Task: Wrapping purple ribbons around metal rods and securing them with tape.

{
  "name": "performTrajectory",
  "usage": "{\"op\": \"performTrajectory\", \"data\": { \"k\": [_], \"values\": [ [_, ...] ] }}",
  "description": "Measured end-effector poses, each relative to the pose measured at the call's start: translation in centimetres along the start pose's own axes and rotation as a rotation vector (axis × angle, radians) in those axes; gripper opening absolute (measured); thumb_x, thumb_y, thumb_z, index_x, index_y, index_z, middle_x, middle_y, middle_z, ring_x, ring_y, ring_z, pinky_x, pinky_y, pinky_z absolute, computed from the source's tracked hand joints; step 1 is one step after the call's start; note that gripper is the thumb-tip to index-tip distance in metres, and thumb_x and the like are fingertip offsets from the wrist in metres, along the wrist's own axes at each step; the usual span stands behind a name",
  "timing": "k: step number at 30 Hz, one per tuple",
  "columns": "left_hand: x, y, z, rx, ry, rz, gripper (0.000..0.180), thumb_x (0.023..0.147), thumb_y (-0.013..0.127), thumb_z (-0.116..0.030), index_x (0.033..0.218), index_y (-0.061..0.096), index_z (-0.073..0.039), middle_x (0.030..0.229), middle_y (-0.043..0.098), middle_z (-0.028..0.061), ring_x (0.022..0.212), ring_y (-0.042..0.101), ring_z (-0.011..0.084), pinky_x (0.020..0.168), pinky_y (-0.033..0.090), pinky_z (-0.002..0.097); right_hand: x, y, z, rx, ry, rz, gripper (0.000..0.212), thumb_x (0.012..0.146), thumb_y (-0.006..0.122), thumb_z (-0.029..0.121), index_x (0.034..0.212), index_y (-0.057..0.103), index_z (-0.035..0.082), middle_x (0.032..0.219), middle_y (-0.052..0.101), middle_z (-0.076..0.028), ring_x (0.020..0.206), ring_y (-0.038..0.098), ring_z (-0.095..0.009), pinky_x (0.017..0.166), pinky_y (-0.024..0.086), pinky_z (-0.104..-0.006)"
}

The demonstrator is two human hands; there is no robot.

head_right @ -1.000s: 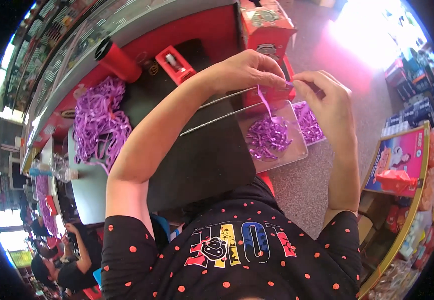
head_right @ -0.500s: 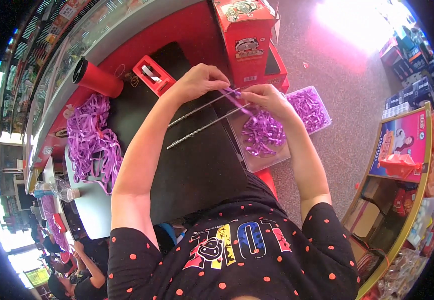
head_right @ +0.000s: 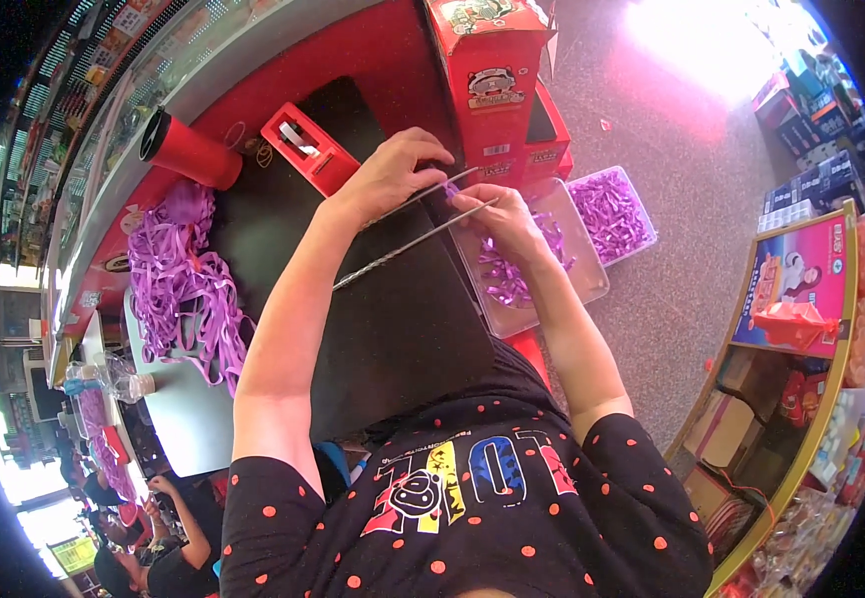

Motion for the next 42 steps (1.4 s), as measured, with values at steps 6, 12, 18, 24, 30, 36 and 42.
{"op": "performTrajectory", "data": {
  "k": [6, 12, 18, 24, 30, 36, 42],
  "values": [
    [-1.5, 0.3, -2.5, -0.095, -0.162, -0.267, 0.015, 0.081, 0.065, -0.009, 0.093, 0.069, -0.001, 0.099, 0.063, 0.0119, 0.1, 0.059, 0.028, 0.086, 0.047, 0.0357, -0.1, -0.1, -0.4, 0.044, -0.001, 0.001, 0.021, 0.088, 0.069, 0.024, 0.09, 0.067, 0.003, 0.068, 0.059, 0.004, 0.055, 0.046, -0.002, 0.049, 0.032, -0.0171],
    [-2.9, 1.8, -2.5, 0.12, -0.304, -0.342, 0.014, 0.077, 0.07, -0.017, 0.083, 0.073, -0.004, 0.101, 0.065, 0.0104, 0.101, 0.058, 0.0284, 0.089, 0.045, 0.0381, -0.1, 0.1, -0.3, 0.028, 0.001, 0.033, 0.023, 0.089, 0.067, 0.024, 0.093, 0.067, 0.001, 0.071, 0.062, 0.002, 0.063, 0.052, -0.003, 0.056, 0.039, -0.0184],
    [-3.6, 2.5, -2.0, 0.073, -0.285, -0.447, 0.015, 0.078, 0.071, -0.018, 0.085, 0.073, -0.005, 0.105, 0.065, 0.0103, 0.105, 0.056, 0.0286, 0.091, 0.044, 0.0382, -0.2, -0.9, 1.6, -0.443, -0.181, 0.017, 0.023, 0.091, 0.064, 0.015, 0.107, 0.065, 0.0, 0.083, 0.066, 0.0, 0.078, 0.058, -0.006, 0.071, 0.048, -0.0224],
    [-3.8, 2.7, -1.9, 0.067, -0.264, -0.467, 0.015, 0.077, 0.071, -0.018, 0.085, 0.073, -0.005, 0.106, 0.065, 0.0105, 0.105, 0.056, 0.0285, 0.092, 0.043, 0.039, 1.4, 0.0, 2.4, -0.421, -0.212, 0.039, 0.029, 0.089, 0.063, 0.014, 0.116, 0.062, 0.003, 0.091, 0.066, -0.002, 0.081, 0.058, -0.008, 0.071, 0.048, -0.0247],
    [-3.7, 2.8, -1.8, 0.047, -0.26, -0.48, 0.016, 0.077, 0.071, -0.019, 0.084, 0.073, -0.005, 0.104, 0.065, 0.0103, 0.103, 0.057, 0.0287, 0.092, 0.042, 0.0391, 2.5, -0.8, 1.4, -0.496, -0.11, 0.111, 0.023, 0.086, 0.067, 0.015, 0.105, 0.067, 0.002, 0.088, 0.066, -0.003, 0.078, 0.057, -0.007, 0.066, 0.048, -0.0246],
    [-3.9, 2.7, -1.8, 0.063, -0.266, -0.478, 0.016, 0.078, 0.07, -0.02, 0.085, 0.073, -0.005, 0.105, 0.065, 0.0092, 0.104, 0.056, 0.0288, 0.092, 0.042, 0.0392, 2.8, -2.2, -0.2, -0.903, -0.241, 0.048, 0.021, 0.079, 0.069, 0.013, 0.097, 0.068, 0.002, 0.087, 0.065, -0.013, 0.08, 0.065, -0.02, 0.07, 0.05, -0.0332],
    [-3.9, 2.5, -2.1, 0.042, -0.281, -0.468, 0.017, 0.079, 0.07, -0.02, 0.087, 0.073, -0.005, 0.106, 0.065, 0.0094, 0.106, 0.055, 0.0283, 0.093, 0.042, 0.0384, 3.7, -8.1, -8.3, -1.095, -0.136, -0.067, 0.02, 0.08, 0.069, 0.019, 0.095, 0.07, 0.005, 0.091, 0.068, -0.016, 0.086, 0.067, -0.028, 0.075, 0.051, -0.0392]
  ]
}}
Point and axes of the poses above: each hand's wrist, its own x-axis towards the middle knuckle, its own y-axis out of the palm, z = x × y, the point moved 3 cm from there along x, towards the middle knuckle
